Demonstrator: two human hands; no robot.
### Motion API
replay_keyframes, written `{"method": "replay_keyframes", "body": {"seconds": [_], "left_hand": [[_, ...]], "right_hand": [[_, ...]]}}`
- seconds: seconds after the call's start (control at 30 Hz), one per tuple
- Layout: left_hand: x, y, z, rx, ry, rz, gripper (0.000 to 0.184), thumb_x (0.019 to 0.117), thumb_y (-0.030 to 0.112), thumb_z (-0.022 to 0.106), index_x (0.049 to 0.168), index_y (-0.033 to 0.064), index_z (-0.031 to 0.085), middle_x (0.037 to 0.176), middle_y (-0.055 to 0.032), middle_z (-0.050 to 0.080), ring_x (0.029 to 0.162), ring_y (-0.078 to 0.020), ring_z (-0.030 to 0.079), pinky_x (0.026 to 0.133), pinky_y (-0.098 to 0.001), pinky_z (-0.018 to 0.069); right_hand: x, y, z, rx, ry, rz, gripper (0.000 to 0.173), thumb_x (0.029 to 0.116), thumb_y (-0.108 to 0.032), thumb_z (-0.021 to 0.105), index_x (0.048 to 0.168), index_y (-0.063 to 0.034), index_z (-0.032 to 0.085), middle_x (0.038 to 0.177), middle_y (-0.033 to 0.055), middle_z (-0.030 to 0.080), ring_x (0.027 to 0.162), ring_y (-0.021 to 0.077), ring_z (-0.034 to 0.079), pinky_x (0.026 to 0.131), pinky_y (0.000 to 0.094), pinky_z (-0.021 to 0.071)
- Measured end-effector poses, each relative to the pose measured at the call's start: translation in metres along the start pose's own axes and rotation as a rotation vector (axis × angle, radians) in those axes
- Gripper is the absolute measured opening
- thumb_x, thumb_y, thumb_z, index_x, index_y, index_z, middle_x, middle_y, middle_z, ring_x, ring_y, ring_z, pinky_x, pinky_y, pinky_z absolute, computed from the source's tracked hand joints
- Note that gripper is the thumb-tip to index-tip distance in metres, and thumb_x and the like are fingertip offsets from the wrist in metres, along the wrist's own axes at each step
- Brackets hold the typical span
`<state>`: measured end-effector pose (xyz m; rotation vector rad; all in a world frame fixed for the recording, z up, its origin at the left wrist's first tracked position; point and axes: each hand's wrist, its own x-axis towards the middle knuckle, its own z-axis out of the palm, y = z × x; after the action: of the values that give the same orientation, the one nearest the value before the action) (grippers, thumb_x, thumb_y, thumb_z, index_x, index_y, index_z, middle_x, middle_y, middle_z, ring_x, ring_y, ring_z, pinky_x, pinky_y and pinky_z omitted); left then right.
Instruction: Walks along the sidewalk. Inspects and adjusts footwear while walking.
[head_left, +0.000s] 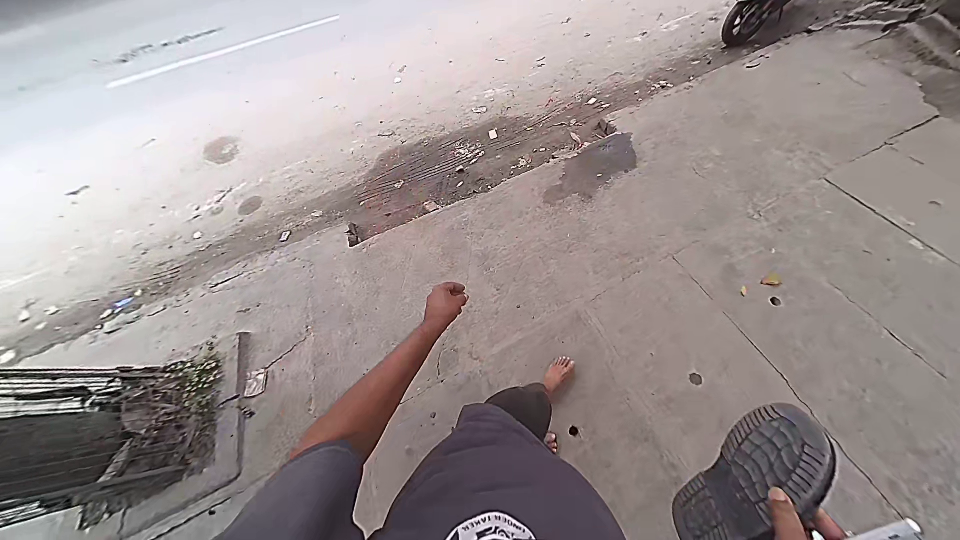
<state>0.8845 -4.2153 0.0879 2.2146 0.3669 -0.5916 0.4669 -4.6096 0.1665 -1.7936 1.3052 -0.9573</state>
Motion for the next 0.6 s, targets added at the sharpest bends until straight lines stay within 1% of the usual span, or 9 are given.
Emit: {"method": "replay_keyframes", "body": {"seconds": [0.07,0.13,0.23,0.3,0.33,0.4,0.43,0.53,0.6], "left_hand": [[-0.027,0.008,0.088,-0.216,-0.223,-0.125,0.039,0.0950,0.006,0.069,0.131,-0.0043,0.060,0.119,-0.0230,0.068,0.098,-0.0305,0.073,0.085,-0.0459,0.0612],[-0.048,0.036,0.173,-0.302,-0.493,-0.147,0.040,0.0961,0.009,0.070,0.131,-0.0046,0.058,0.119,-0.0227,0.068,0.100,-0.0294,0.072,0.086,-0.0440,0.0609],[-0.056,0.093,0.301,-0.398,-0.905,-0.109,0.044,0.1016,0.028,0.066,0.133,-0.0014,0.057,0.123,-0.0201,0.067,0.107,-0.0275,0.068,0.092,-0.0447,0.0577],[-0.053,0.152,0.366,-0.417,-1.146,-0.151,0.058,0.1056,0.045,0.053,0.142,0.0004,0.051,0.134,-0.0219,0.061,0.119,-0.0313,0.063,0.100,-0.0500,0.0523],[-0.058,0.183,0.390,-0.422,-1.255,-0.174,0.063,0.1073,0.051,0.044,0.144,0.0001,0.050,0.135,-0.0208,0.061,0.120,-0.0300,0.063,0.102,-0.0495,0.0510],[-0.071,0.243,0.421,-0.526,-1.403,-0.205,0.065,0.1077,0.059,0.030,0.130,0.0038,0.057,0.115,-0.0117,0.066,0.102,-0.0215,0.066,0.092,-0.0436,0.0557],[-0.073,0.270,0.429,-0.611,-1.457,-0.230,0.065,0.1071,0.061,0.027,0.126,0.0076,0.059,0.110,-0.0085,0.068,0.098,-0.0190,0.067,0.088,-0.0416,0.0571],[-0.067,0.334,0.438,-0.788,-1.551,-0.224,0.057,0.1088,0.056,0.029,0.128,0.0109,0.059,0.110,-0.0070,0.070,0.100,-0.0174,0.069,0.088,-0.0393,0.0578],[-0.060,0.361,0.446,-0.766,-1.483,-0.146,0.036,0.1101,0.038,0.041,0.115,0.0102,0.062,0.096,-0.0040,0.070,0.087,-0.0143,0.069,0.080,-0.0351,0.0589]], "right_hand": [[0.030,-0.001,0.025,0.015,-0.088,0.032,0.023,0.0813,-0.008,0.077,0.098,0.0063,0.069,0.078,0.0011,0.069,0.069,-0.0016,0.064,0.069,0.0189,0.0567],[0.065,0.002,0.053,0.064,-0.183,0.006,0.024,0.0817,-0.006,0.076,0.100,0.0082,0.068,0.080,0.0019,0.070,0.070,-0.0008,0.065,0.069,0.0198,0.0576],[0.128,0.005,0.097,0.203,-0.311,-0.057,0.020,0.0818,-0.004,0.073,0.099,0.0044,0.069,0.084,-0.0024,0.073,0.072,0.0000,0.068,0.069,0.0209,0.0601],[0.177,-0.004,0.130,0.328,-0.374,-0.044,0.018,0.0829,-0.004,0.071,0.100,0.0000,0.070,0.084,-0.0051,0.073,0.066,0.0014,0.065,0.060,0.0209,0.0567],[0.200,-0.008,0.139,0.374,-0.397,-0.026,0.017,0.0837,-0.005,0.070,0.101,-0.0028,0.070,0.083,-0.0064,0.074,0.062,0.0012,0.063,0.055,0.0200,0.0539],[0.246,-0.015,0.151,0.468,-0.443,0.020,0.016,0.0857,-0.008,0.070,0.102,-0.0078,0.072,0.082,-0.0074,0.075,0.057,0.0007,0.061,0.050,0.0180,0.0511],[0.267,-0.016,0.157,0.525,-0.457,0.061,0.015,0.0870,-0.009,0.069,0.102,-0.0090,0.073,0.080,-0.0065,0.075,0.054,0.0009,0.061,0.047,0.0174,0.0501],[0.327,-0.009,0.171,0.668,-0.471,0.223,0.013,0.0960,-0.012,0.058,0.096,-0.0150,0.071,0.063,-0.0076,0.066,0.041,-0.0019,0.046,0.037,0.0143,0.0377],[0.363,0.006,0.180,0.714,-0.473,0.297,0.017,0.0996,-0.017,0.055,0.090,-0.0196,0.070,0.054,-0.0096,0.057,0.037,-0.0025,0.040,0.035,0.0140,0.0339]]}}
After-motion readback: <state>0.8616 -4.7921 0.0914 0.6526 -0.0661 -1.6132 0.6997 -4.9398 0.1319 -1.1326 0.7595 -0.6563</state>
